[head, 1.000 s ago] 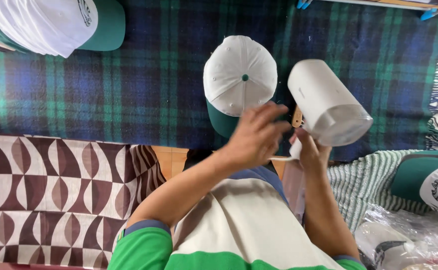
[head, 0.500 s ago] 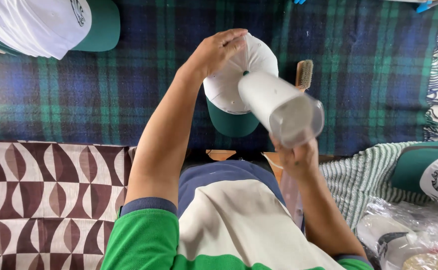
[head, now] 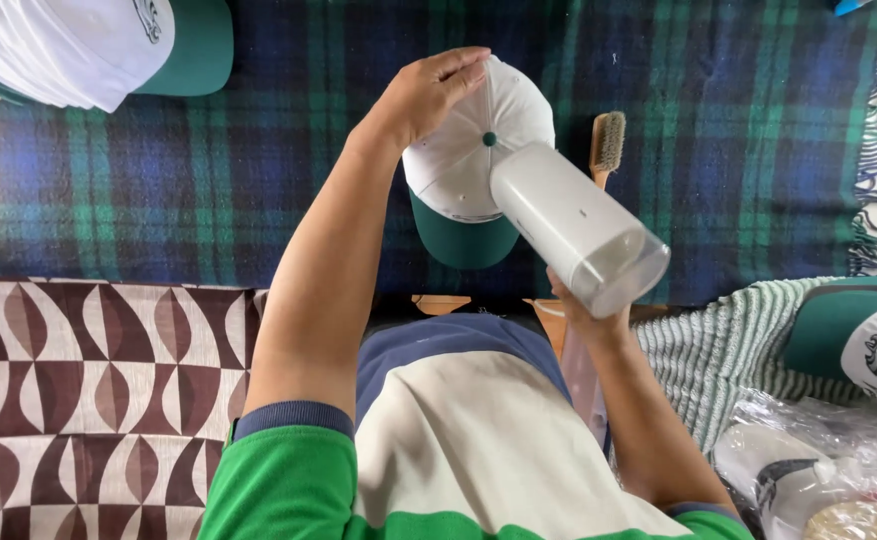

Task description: The person uses a hairdryer to dry a white and green baseball cap placed on a wooden stand. They direct the airflow over the cap's surface and use a wooden brush to assist the process. The person then removes the cap from the stand and places it on the table.

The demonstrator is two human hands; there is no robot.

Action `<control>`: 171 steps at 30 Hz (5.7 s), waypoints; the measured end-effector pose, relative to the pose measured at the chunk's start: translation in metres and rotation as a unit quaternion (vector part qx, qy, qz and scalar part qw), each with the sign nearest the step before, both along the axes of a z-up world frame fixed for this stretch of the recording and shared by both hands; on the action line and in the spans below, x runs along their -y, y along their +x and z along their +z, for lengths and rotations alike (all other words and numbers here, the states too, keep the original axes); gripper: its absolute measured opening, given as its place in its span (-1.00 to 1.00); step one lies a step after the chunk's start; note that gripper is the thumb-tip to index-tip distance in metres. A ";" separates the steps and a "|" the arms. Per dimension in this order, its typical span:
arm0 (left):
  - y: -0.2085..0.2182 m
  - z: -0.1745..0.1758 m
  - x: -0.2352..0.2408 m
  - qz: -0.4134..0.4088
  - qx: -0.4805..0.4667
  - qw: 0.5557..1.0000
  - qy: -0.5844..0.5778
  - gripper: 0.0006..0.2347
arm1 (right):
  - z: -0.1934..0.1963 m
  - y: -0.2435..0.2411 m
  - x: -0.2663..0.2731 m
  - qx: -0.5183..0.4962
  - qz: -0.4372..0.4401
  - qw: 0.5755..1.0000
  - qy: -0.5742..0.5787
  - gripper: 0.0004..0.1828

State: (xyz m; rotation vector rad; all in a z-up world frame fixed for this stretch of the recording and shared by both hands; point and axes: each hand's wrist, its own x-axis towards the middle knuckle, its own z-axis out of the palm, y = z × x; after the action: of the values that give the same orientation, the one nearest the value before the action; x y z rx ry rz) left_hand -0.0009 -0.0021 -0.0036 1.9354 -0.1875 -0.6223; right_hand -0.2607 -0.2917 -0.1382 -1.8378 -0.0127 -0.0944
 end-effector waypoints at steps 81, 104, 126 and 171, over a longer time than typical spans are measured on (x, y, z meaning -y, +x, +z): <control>-0.207 -0.201 -0.027 0.373 -0.327 0.734 -0.463 -0.83 | -0.011 -0.017 0.084 -0.008 0.239 0.949 -0.207 -0.52; -0.218 -0.245 -0.038 0.377 -0.359 0.695 -0.496 -0.50 | 0.130 0.030 -0.075 0.008 0.284 0.883 -0.374 -0.60; -0.248 -0.011 -0.004 0.192 0.005 0.947 -0.258 -0.49 | 0.094 0.003 -0.014 0.252 0.203 0.923 -0.207 -0.11; -0.185 -0.075 -0.146 -0.119 0.384 0.885 0.233 -0.84 | 0.125 0.234 -0.089 0.101 0.217 0.922 -0.304 -0.58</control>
State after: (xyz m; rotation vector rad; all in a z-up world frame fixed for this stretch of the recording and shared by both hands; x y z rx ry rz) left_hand -0.1863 0.1434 -0.0783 2.5755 -0.8474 0.0000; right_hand -0.0271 -0.2027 -0.0136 -2.3898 -0.6582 0.0407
